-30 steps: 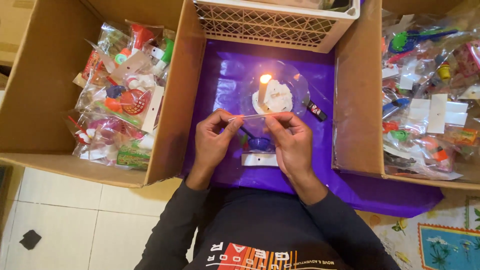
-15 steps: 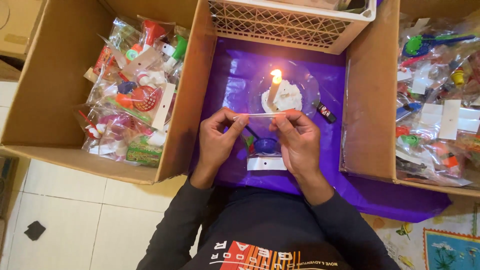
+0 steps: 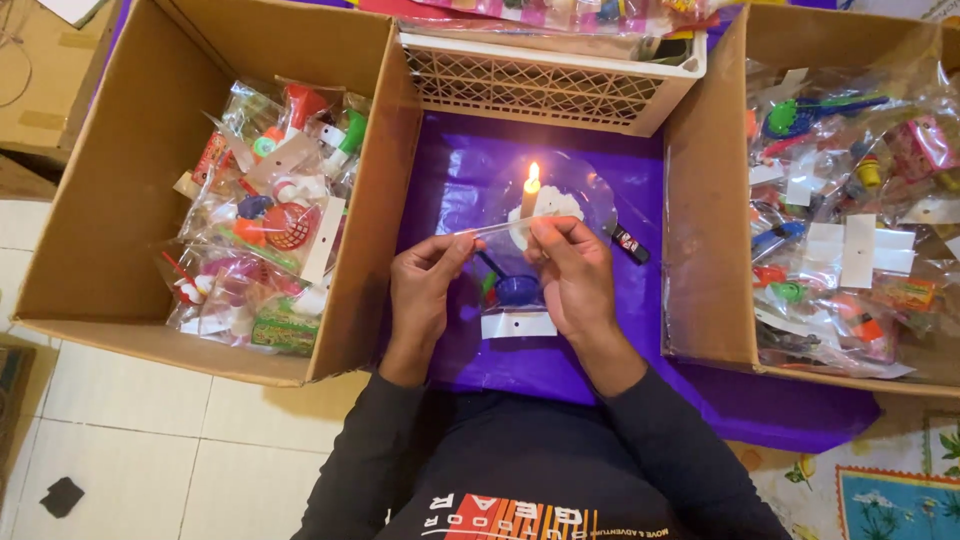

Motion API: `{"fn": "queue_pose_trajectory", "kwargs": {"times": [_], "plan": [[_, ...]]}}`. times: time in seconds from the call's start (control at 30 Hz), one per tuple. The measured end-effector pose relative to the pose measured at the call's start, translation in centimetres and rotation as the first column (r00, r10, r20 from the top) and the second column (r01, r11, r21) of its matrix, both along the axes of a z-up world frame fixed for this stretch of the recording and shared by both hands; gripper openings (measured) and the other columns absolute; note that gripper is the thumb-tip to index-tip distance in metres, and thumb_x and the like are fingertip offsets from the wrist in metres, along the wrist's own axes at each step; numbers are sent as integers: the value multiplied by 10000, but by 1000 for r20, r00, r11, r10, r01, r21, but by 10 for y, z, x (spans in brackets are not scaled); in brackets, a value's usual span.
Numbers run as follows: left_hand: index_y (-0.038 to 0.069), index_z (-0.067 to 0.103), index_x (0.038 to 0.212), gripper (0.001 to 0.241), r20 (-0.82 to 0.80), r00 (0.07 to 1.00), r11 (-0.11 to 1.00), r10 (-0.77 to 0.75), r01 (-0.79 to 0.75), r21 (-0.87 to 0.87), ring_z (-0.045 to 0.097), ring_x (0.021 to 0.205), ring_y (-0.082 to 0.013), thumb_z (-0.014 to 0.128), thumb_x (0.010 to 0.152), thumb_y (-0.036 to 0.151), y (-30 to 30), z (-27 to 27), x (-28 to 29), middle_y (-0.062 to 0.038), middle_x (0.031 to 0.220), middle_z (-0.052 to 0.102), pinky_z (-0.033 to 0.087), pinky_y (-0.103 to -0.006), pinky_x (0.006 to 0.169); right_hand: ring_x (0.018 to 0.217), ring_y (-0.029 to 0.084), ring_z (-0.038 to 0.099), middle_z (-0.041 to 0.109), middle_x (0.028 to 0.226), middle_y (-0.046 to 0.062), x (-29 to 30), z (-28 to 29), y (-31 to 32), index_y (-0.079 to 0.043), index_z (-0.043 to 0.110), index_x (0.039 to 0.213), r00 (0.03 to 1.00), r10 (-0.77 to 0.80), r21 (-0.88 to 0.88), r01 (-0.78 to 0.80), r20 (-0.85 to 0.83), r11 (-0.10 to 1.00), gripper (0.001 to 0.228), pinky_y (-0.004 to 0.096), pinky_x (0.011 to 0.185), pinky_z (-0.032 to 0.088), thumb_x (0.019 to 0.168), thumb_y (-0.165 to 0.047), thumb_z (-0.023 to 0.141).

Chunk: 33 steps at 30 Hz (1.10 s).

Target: Sealing small plastic bags containing colorful items using the heat from a candle flame.

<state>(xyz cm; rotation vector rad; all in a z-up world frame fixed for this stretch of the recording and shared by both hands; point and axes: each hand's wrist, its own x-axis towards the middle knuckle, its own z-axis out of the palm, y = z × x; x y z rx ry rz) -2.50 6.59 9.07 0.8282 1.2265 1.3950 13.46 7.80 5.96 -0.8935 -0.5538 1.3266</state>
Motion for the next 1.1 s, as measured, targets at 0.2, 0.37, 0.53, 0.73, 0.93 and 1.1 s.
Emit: {"fn": "queue_pose_trajectory", "kwargs": {"times": [0.2,0.37,0.53,0.73,0.93,1.1], "plan": [[69,795,849,118,-28,999,996,34,-31,88,562,682,-47,826,885,177,8,-17,-1,-69,748,759,446,-175,613,684,106,541,570,719,78,0,12,5,-24,656,868,999,38,-4,-38,-12,999,114,263,697,535,946,-44,736],[73,784,831,133,-11,1000,996,22,-21,84,538,662,-42,820,885,189,9,-13,-1,-61,733,749,430,-162,592,697,111,591,597,742,84,2,13,3,-13,650,891,998,57,10,-56,-28,998,107,273,707,567,930,-42,746],[75,785,819,142,-19,999,995,42,-40,89,494,628,-32,824,879,198,10,-15,1,-45,692,722,409,-154,570,713,113,583,606,768,102,5,7,2,5,646,923,996,82,58,-80,-26,995,108,274,709,550,923,-32,748],[81,786,819,132,-42,997,993,71,-66,103,476,637,-21,822,881,192,7,-2,-1,-21,678,704,400,-159,569,713,146,596,611,774,129,5,8,0,26,655,935,994,108,92,-109,8,990,103,301,697,564,918,-8,751],[73,782,820,144,-25,998,993,52,-49,108,560,687,-51,827,882,194,7,-9,3,-63,721,740,470,-189,645,698,130,605,583,734,81,5,8,0,8,654,890,999,45,4,-45,28,999,118,292,700,591,930,-27,759],[47,809,902,118,-54,998,989,16,-8,145,640,776,-75,827,873,159,3,5,5,-89,810,783,556,-253,750,660,81,605,568,692,13,8,6,4,-46,641,864,999,33,-88,-34,-14,996,156,252,689,611,924,-91,777]]}}
